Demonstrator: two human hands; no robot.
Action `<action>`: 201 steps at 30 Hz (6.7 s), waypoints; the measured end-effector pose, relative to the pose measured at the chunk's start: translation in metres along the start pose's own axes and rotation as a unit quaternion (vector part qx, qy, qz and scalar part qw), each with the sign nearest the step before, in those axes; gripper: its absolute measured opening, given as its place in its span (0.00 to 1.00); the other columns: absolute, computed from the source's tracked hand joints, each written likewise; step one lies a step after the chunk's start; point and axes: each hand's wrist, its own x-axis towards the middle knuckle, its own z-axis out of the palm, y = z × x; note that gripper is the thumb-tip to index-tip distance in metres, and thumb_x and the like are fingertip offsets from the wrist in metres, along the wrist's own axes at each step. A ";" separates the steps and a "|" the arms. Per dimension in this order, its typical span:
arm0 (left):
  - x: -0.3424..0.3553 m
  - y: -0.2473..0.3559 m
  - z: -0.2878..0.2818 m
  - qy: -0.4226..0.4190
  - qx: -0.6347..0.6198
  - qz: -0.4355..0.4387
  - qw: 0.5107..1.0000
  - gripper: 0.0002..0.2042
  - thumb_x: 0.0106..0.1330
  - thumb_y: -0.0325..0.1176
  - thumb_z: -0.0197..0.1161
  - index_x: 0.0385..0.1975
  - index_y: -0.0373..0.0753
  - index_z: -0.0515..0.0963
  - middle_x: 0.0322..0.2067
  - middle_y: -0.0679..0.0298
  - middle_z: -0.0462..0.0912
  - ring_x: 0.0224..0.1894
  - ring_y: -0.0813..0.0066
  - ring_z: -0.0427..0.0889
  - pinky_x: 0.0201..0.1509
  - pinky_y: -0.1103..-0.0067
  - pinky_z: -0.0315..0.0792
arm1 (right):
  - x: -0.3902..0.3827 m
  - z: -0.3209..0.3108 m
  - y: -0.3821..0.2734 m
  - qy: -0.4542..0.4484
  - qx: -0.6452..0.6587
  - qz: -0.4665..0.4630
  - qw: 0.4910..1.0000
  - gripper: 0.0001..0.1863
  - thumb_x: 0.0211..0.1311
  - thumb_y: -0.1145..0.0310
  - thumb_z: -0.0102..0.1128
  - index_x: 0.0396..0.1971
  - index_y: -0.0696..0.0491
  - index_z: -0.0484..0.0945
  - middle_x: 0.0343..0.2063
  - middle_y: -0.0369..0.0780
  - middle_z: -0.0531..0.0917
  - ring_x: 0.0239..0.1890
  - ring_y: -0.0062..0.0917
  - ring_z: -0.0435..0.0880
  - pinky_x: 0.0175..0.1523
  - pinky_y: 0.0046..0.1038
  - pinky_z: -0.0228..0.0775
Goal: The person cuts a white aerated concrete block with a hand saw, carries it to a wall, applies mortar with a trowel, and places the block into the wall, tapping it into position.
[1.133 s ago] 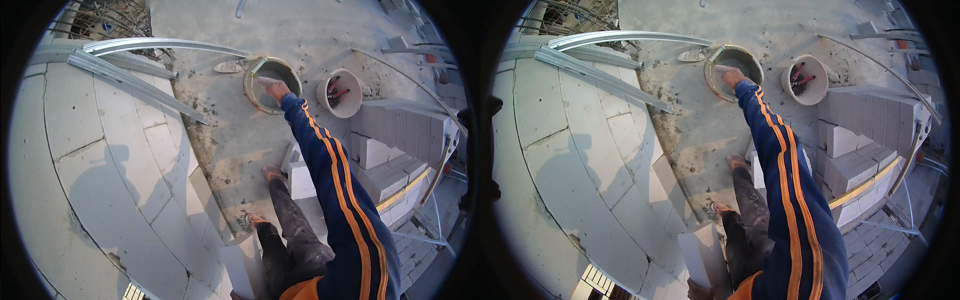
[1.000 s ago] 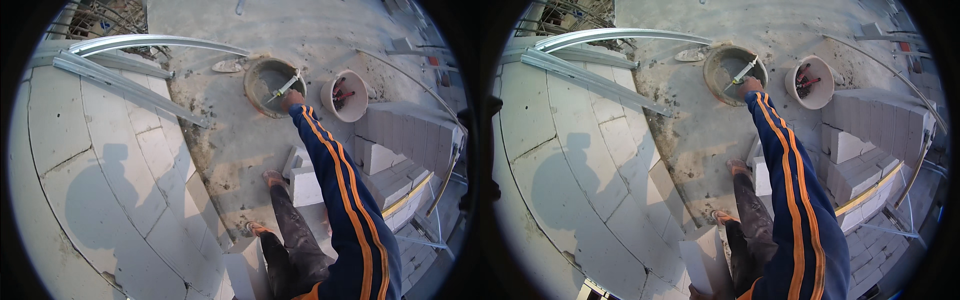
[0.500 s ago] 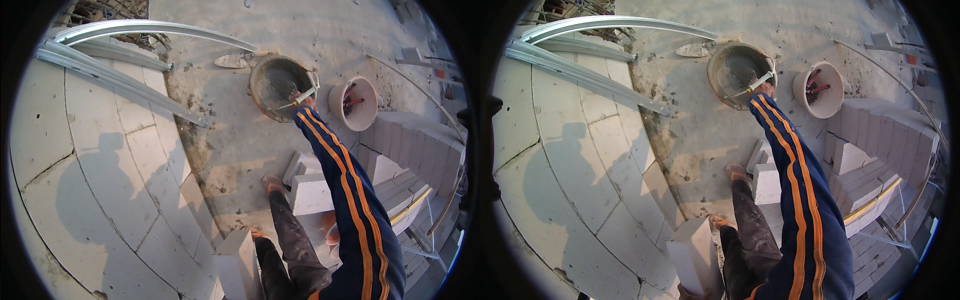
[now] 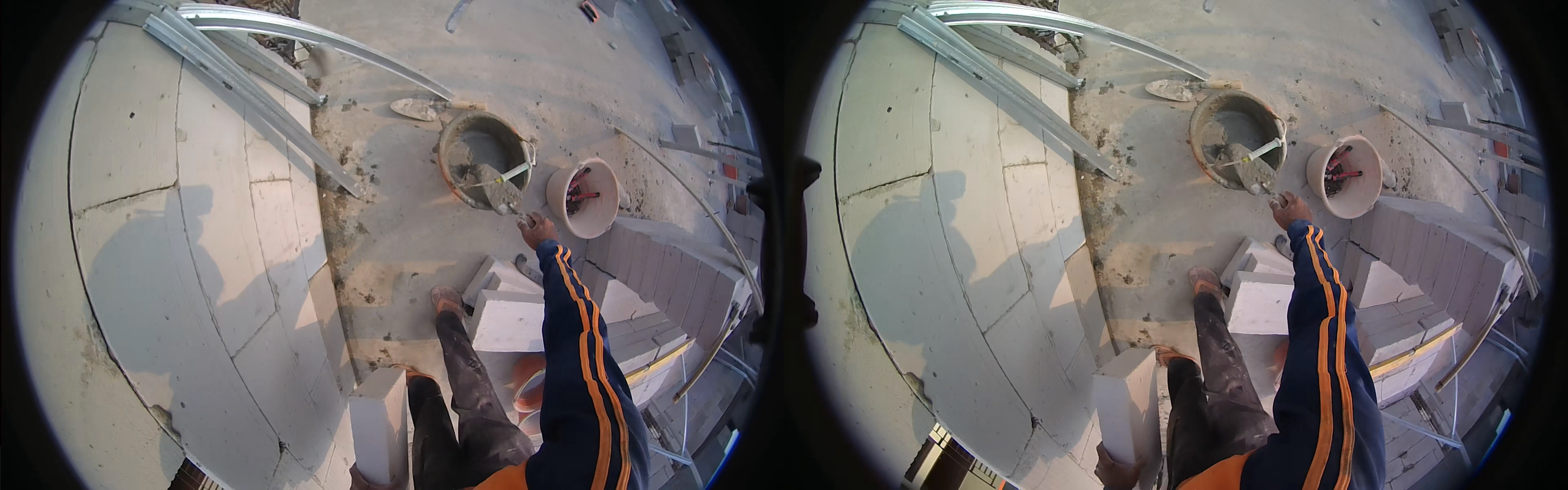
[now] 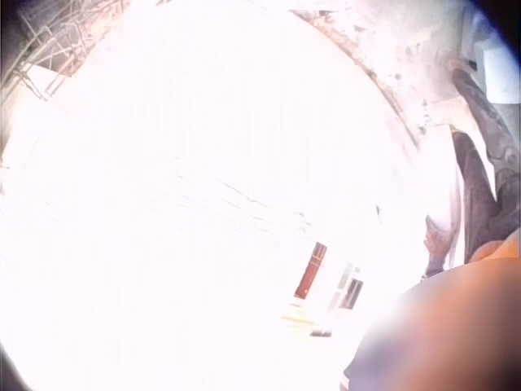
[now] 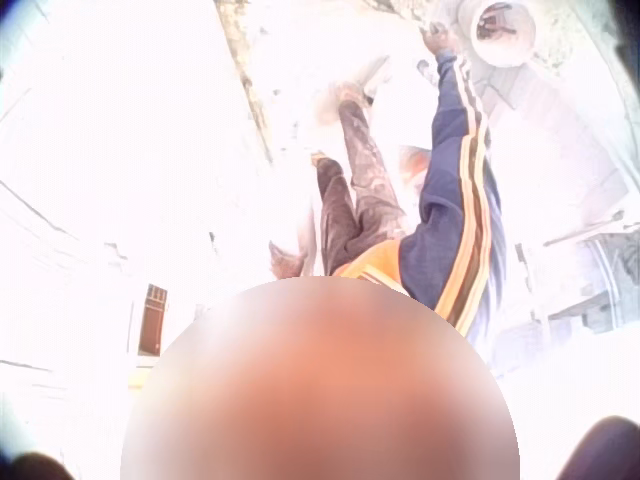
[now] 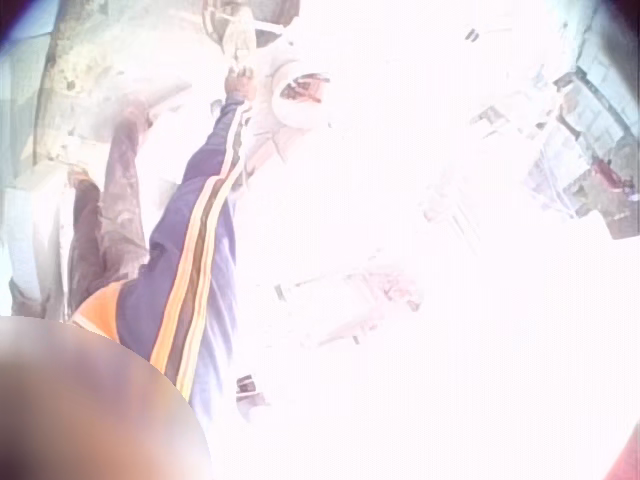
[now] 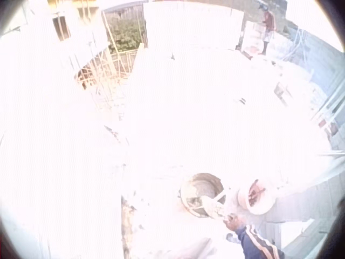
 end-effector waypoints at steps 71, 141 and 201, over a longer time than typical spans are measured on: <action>-0.259 -0.370 0.277 0.034 -0.330 -0.265 0.905 0.31 0.59 0.61 0.63 0.56 0.48 0.66 0.53 0.53 0.82 0.55 0.49 0.80 0.62 0.56 0.70 | -0.683 -0.052 -0.347 -0.087 0.032 -0.677 0.730 0.21 0.55 0.78 0.62 0.50 0.55 0.71 0.54 0.53 0.68 0.53 0.53 0.75 0.52 0.47 0.76; -0.072 -0.164 0.077 -0.192 0.121 -0.017 0.974 0.58 0.60 0.68 0.61 0.65 0.09 0.53 0.66 0.23 0.57 0.71 0.29 0.56 0.77 0.57 0.54 | 0.029 -0.048 -0.092 -0.146 -0.067 0.085 0.983 0.18 0.61 0.58 0.60 0.44 0.53 0.87 0.44 0.49 0.88 0.46 0.40 0.89 0.49 0.41 0.82; -0.181 -0.300 0.132 -0.014 -0.094 -0.147 0.985 0.44 0.42 0.51 0.73 0.60 0.46 0.60 0.50 0.55 0.82 0.51 0.52 0.84 0.55 0.57 0.73 | -0.631 -0.210 -0.348 -0.264 0.491 -0.245 0.793 0.16 0.68 0.65 0.63 0.48 0.61 0.78 0.27 0.38 0.82 0.27 0.19 0.79 0.32 0.24 0.73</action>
